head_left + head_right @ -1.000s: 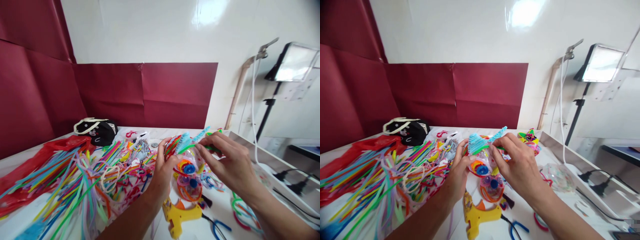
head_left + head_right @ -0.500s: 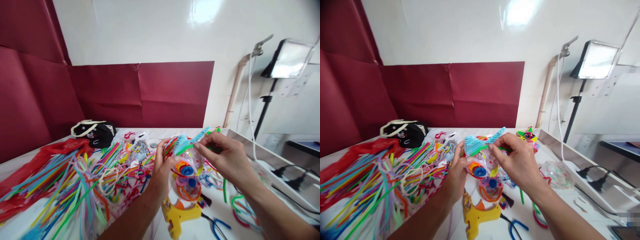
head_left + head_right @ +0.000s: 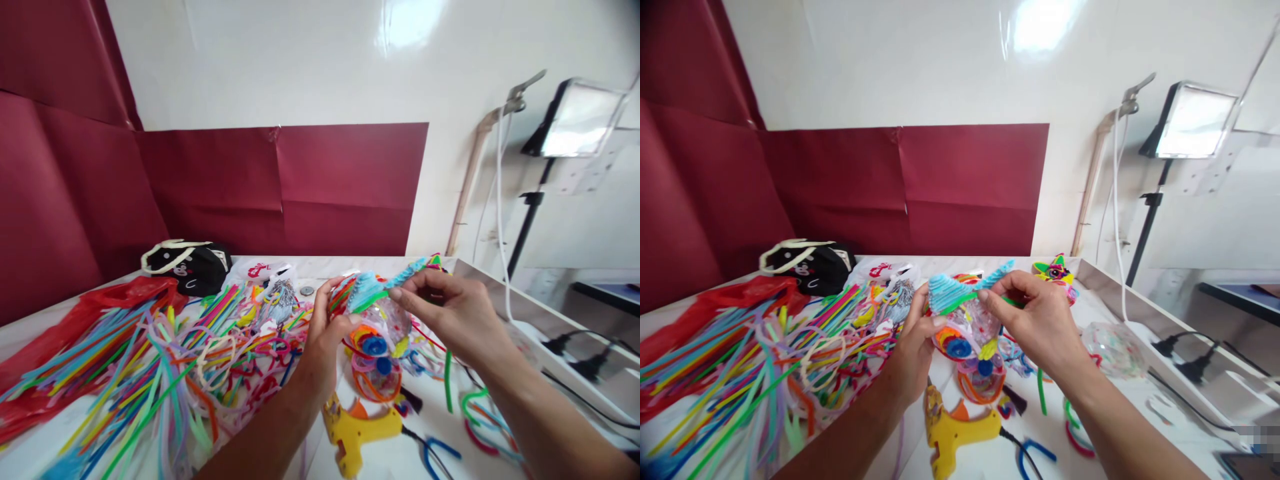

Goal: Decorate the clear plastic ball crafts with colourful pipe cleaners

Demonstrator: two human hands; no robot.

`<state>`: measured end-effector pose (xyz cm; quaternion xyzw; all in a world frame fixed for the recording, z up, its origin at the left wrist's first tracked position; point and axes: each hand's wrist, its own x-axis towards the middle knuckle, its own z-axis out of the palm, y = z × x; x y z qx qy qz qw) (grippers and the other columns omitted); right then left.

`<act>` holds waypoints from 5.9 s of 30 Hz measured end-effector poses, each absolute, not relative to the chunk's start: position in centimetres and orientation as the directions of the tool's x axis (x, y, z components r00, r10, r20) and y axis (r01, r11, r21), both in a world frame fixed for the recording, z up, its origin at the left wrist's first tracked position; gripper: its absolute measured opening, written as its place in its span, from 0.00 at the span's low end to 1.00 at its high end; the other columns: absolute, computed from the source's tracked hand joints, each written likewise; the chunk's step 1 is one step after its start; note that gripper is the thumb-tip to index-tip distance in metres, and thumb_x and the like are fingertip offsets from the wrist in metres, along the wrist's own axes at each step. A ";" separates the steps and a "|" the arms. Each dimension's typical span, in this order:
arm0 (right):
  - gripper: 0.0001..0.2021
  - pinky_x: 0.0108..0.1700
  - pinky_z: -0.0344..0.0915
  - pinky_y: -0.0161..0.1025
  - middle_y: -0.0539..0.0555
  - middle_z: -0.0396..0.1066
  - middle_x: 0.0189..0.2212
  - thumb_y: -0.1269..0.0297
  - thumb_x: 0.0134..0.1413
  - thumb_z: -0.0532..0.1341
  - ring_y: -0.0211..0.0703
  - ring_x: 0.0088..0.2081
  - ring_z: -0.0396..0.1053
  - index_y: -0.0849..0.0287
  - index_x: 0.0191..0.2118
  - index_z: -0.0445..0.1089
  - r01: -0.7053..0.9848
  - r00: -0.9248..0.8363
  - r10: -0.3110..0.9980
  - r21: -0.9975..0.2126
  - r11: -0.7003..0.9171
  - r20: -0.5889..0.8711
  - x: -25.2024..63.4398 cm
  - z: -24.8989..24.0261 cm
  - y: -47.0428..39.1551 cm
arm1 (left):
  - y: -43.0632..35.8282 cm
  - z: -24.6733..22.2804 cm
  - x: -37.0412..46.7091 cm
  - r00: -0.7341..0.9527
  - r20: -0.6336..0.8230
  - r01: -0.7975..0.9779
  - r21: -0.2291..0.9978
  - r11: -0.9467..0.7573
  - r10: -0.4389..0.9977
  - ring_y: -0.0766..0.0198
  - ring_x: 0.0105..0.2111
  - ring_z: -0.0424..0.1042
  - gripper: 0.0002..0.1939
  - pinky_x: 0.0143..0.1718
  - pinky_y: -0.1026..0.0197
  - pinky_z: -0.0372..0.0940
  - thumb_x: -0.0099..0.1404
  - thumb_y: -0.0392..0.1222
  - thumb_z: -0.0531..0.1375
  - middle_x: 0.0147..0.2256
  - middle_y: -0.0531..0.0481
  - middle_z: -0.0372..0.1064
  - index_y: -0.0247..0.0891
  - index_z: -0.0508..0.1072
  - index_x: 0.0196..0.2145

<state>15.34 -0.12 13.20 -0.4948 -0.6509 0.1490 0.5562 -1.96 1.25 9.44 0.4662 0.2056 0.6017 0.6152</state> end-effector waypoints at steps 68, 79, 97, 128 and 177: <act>0.23 0.19 0.47 0.30 0.47 0.61 0.16 0.47 0.31 0.75 0.31 0.19 0.53 0.60 0.24 0.68 -0.020 0.256 0.930 -0.960 0.279 0.264 15.1 12.2 -0.6 | 1.7 8.9 -1.6 0.214 0.185 -0.703 0.711 0.020 0.959 0.58 0.38 0.75 0.11 0.41 0.58 0.68 0.52 0.37 0.60 0.33 0.52 0.74 0.40 0.69 0.36; 0.20 0.19 0.47 0.29 0.46 0.62 0.17 0.54 0.30 0.77 0.30 0.19 0.53 0.60 0.24 0.69 -0.078 0.257 0.934 -0.958 0.276 0.249 15.3 12.1 -0.4 | 1.5 9.0 -1.6 0.241 0.155 -0.684 0.728 0.055 0.958 0.58 0.37 0.75 0.15 0.42 0.57 0.68 0.52 0.38 0.61 0.32 0.53 0.74 0.40 0.71 0.40; 0.25 0.17 0.48 0.27 0.46 0.62 0.15 0.49 0.28 0.77 0.28 0.17 0.54 0.62 0.24 0.68 -0.142 0.261 0.935 -0.948 0.284 0.241 15.6 11.7 -0.1 | 1.2 9.1 -1.3 0.279 0.182 -0.746 0.660 0.094 0.943 0.61 0.35 0.75 0.11 0.42 0.59 0.68 0.56 0.35 0.59 0.34 0.52 0.75 0.40 0.70 0.39; 0.25 0.18 0.51 0.26 0.44 0.62 0.16 0.51 0.25 0.78 0.28 0.17 0.55 0.60 0.24 0.66 -0.147 0.223 0.955 -0.961 0.234 0.198 15.9 11.8 0.2 | 1.6 8.8 -1.6 0.338 0.212 -0.736 0.666 0.117 0.917 0.66 0.30 0.71 0.09 0.35 0.63 0.65 0.56 0.33 0.60 0.31 0.52 0.73 0.38 0.72 0.37; 0.15 0.47 0.70 0.50 0.63 0.73 0.45 0.78 0.57 0.57 0.55 0.47 0.71 0.69 0.50 0.69 0.717 -0.691 0.590 0.296 0.631 0.417 11.8 -2.0 -6.8 | 2.5 9.4 -1.5 0.171 0.113 -0.719 0.693 0.046 0.979 0.64 0.29 0.74 0.02 0.39 0.60 0.68 0.54 0.37 0.59 0.25 0.55 0.71 0.38 0.69 0.29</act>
